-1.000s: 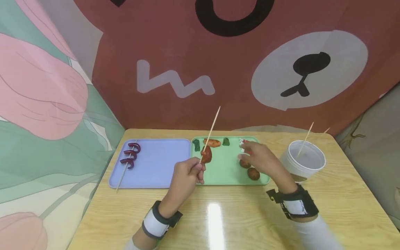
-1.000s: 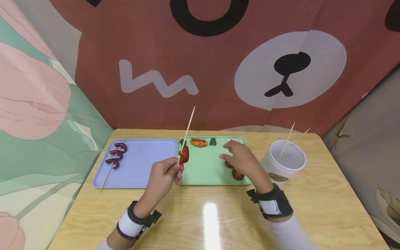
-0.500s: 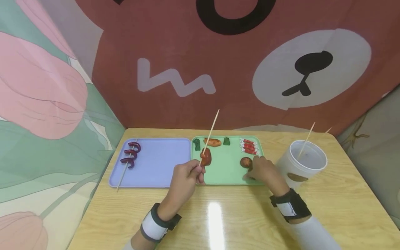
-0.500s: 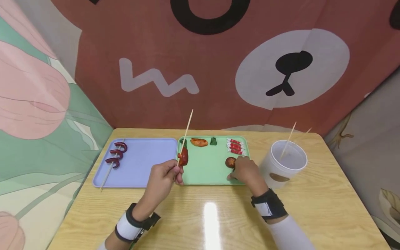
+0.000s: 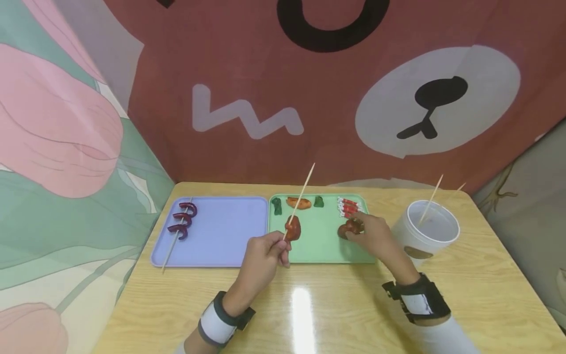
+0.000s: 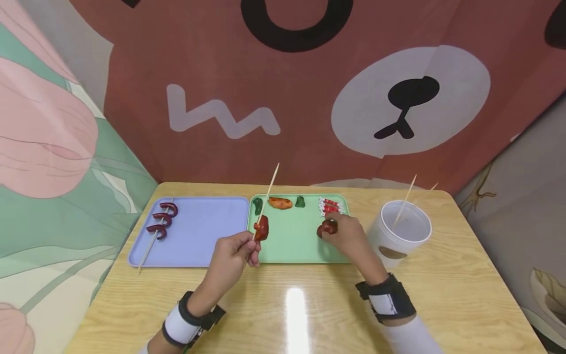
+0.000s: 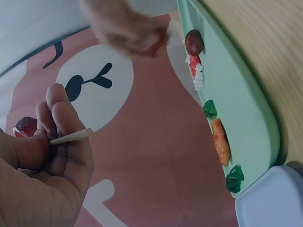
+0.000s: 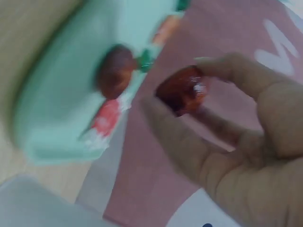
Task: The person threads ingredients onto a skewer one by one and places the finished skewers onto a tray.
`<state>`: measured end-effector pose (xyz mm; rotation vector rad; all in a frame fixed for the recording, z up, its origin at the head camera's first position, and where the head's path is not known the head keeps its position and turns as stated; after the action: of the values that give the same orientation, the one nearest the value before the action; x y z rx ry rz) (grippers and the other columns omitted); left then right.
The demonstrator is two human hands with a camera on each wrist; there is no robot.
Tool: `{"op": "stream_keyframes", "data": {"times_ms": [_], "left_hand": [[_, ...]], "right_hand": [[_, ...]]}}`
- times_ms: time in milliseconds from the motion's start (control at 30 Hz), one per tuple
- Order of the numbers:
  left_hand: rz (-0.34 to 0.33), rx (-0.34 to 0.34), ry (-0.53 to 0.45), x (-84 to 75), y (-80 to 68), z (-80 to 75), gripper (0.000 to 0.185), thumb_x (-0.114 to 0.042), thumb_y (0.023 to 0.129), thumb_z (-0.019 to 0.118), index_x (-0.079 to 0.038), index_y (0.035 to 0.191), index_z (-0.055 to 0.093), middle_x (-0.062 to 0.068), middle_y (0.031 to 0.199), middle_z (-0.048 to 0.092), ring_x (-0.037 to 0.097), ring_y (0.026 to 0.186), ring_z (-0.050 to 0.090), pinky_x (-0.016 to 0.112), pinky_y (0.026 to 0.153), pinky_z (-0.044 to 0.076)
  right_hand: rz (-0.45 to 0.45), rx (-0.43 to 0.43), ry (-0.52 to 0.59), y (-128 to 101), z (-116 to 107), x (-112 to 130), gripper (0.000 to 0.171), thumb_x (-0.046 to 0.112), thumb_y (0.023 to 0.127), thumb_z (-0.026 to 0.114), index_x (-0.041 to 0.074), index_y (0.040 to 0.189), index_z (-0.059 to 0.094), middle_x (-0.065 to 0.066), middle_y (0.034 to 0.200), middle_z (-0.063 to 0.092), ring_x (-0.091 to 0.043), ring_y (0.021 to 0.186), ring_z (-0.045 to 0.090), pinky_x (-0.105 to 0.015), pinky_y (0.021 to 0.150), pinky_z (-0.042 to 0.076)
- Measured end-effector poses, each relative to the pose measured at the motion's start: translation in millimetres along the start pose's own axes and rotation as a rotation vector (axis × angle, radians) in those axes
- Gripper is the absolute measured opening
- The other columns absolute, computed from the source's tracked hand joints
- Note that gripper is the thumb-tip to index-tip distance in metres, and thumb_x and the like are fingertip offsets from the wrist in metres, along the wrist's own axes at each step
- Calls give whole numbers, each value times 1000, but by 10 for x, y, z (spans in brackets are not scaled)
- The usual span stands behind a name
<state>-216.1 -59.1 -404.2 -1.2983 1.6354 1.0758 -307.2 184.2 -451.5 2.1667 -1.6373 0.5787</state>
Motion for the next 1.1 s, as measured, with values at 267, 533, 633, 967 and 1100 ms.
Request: {"op": "stream_keyframes", "data": {"times_ms": [267,533,633,967,1100], "left_hand": [[-26,52,-56,96,-39,135,20,-8,97,54,-6,79,64,7,63,62,17,56,64,31,56,58],[-7,121,-40,95,-94,302,20,-7,97,54,-6,80,66,5,63,63,13,56,63,26,54,58],[1,119,-22,89,-98,316,21,-4,96,54,-7,79,66,4,61,62,13,54,62,29,54,58],[32,127,26,63,-143,358,21,-1,94,54,-8,78,65,4,60,62,9,52,59,23,49,55],[30,127,43,46,-163,370,22,-1,94,55,-9,77,65,1,58,60,8,50,58,21,47,53]], "right_hand": [[-188,2,833,28,-363,397,46,8,90,67,6,133,53,-21,123,61,-23,110,63,-28,89,56],[-307,-74,1154,-97,-705,797,47,-12,87,60,-7,132,48,-20,131,57,-27,121,57,-32,95,54],[-412,-118,1202,-140,-847,975,47,-20,83,58,-12,128,48,-24,131,55,-32,124,54,-35,97,53],[-590,-254,1206,-239,-1109,1262,47,-30,76,57,-21,121,48,-31,129,54,-42,122,52,-42,99,50],[-590,-292,1177,-269,-1129,1278,46,-31,75,58,-21,119,50,-30,129,53,-43,122,52,-42,99,49]]}}
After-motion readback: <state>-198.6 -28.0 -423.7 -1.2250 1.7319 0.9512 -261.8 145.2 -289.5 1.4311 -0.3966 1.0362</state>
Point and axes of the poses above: each hand's wrist, its own y-axis towards the middle knuckle, its own z-axis out of the palm, x = y × z, the point moved 10 cm from there along y, towards the middle knuckle
